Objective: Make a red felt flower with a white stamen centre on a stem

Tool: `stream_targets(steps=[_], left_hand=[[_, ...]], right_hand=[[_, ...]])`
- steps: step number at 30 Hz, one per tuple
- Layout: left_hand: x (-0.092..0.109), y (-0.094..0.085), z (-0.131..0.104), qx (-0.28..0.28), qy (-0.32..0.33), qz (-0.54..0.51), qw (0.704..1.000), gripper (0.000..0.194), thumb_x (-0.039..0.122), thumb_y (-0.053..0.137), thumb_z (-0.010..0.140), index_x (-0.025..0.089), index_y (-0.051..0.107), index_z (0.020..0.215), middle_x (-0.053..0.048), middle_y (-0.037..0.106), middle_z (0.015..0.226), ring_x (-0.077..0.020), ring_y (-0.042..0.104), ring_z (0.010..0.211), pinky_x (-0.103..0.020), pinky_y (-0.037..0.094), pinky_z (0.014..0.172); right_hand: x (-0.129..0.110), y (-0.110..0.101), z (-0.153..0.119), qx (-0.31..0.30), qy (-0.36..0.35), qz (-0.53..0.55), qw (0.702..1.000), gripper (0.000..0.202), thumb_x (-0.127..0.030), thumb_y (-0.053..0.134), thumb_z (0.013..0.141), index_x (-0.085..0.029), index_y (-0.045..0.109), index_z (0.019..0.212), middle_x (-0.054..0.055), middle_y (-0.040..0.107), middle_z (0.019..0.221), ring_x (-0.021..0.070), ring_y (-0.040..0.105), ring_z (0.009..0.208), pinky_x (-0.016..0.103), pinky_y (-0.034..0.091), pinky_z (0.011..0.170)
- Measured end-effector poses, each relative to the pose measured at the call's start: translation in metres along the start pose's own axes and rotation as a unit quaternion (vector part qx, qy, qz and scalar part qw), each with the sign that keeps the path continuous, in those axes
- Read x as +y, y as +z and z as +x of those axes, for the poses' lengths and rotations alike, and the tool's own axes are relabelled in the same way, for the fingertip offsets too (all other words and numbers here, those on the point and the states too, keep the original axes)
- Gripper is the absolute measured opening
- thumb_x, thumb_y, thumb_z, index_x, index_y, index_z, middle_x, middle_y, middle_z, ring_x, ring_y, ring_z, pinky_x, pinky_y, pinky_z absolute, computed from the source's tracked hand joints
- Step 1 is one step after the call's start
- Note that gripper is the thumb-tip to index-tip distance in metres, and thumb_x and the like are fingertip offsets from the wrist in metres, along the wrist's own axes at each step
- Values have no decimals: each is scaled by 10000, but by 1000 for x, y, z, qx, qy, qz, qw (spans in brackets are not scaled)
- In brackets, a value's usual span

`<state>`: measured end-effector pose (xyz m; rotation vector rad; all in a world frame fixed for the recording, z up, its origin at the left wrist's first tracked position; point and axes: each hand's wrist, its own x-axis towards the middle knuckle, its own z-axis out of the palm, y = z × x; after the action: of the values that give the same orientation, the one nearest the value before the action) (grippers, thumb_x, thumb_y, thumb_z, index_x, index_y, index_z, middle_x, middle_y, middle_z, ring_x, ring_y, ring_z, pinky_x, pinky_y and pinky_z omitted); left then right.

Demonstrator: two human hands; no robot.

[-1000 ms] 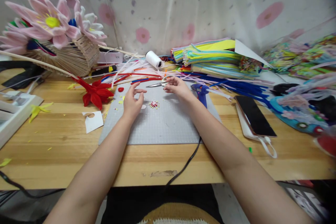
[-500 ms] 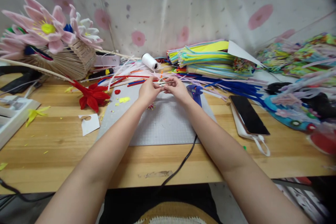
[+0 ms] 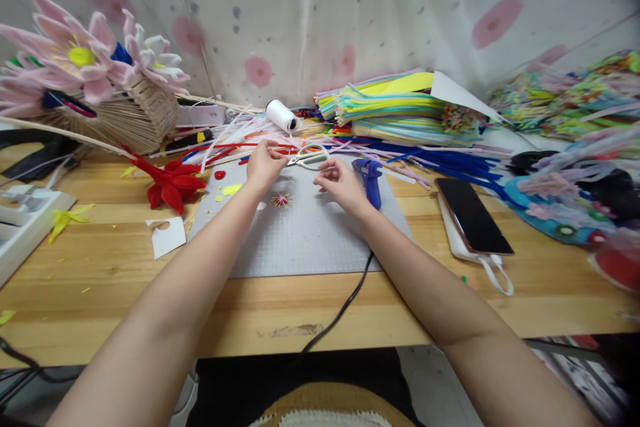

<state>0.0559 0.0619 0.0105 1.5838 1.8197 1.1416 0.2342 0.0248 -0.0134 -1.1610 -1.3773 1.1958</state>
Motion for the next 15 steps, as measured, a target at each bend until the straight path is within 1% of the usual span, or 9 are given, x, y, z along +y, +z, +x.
stream_targets(steps=[2,4,7,8,9,10,12,13,15], left_hand=[[-8,0,4,0,-9,23,1000,374,147,696,599,200,561,944,-20,698,750,-211,654,756,-342,464,732],[-17,1,6,7,-15,40,999,352,127,678,592,204,567,917,-26,701,753,-218,652,778,-349,457,748],[-30,4,8,32,-23,52,998,334,107,657,588,210,581,897,-31,702,741,-230,650,793,-372,450,778],[-33,4,8,31,-23,51,998,347,109,663,584,210,587,907,-32,704,745,-234,650,796,-379,448,790],[-36,5,9,22,-19,46,999,374,113,675,576,210,592,928,-36,709,759,-238,652,801,-384,447,802],[-37,4,9,10,-11,39,999,410,117,689,566,208,596,955,-42,715,782,-242,654,813,-388,446,815],[-37,3,9,-8,8,21,1000,476,114,701,552,205,600,1008,-54,723,839,-252,657,864,-392,441,851],[-37,1,9,-6,15,13,1000,491,107,695,554,205,603,1026,-57,724,854,-258,655,896,-396,435,872],[-35,-5,8,16,19,8,1000,482,96,669,578,199,609,1046,-57,722,817,-270,647,946,-407,423,907]], right_hand=[[0,-4,-9,-49,11,-21,999,252,-166,609,659,-214,486,873,-54,573,665,94,574,632,219,473,566],[-2,-9,-17,-134,31,-22,990,245,-160,621,649,-203,506,861,-52,582,656,88,566,607,211,454,550],[-7,-19,-26,-296,72,1,953,251,-188,665,635,-190,536,850,-41,606,664,87,568,595,209,454,539],[-8,-22,-28,-329,83,11,940,260,-199,678,631,-188,541,851,-37,613,666,89,571,596,213,461,542],[-8,-24,-28,-341,90,19,936,270,-207,687,628,-187,542,855,-34,618,670,90,574,598,217,466,547],[-7,-25,-27,-330,91,24,939,283,-211,694,623,-187,539,858,-35,618,668,90,573,594,217,465,544],[-3,-25,-22,-263,86,31,961,305,-214,698,616,-190,527,868,-41,606,665,86,564,577,211,450,526],[0,-23,-19,-220,81,33,971,306,-216,695,614,-192,520,864,-44,596,662,83,557,569,207,440,515],[6,-16,-13,-152,71,34,985,281,-221,679,621,-196,510,845,-49,577,658,82,548,568,202,425,506]])
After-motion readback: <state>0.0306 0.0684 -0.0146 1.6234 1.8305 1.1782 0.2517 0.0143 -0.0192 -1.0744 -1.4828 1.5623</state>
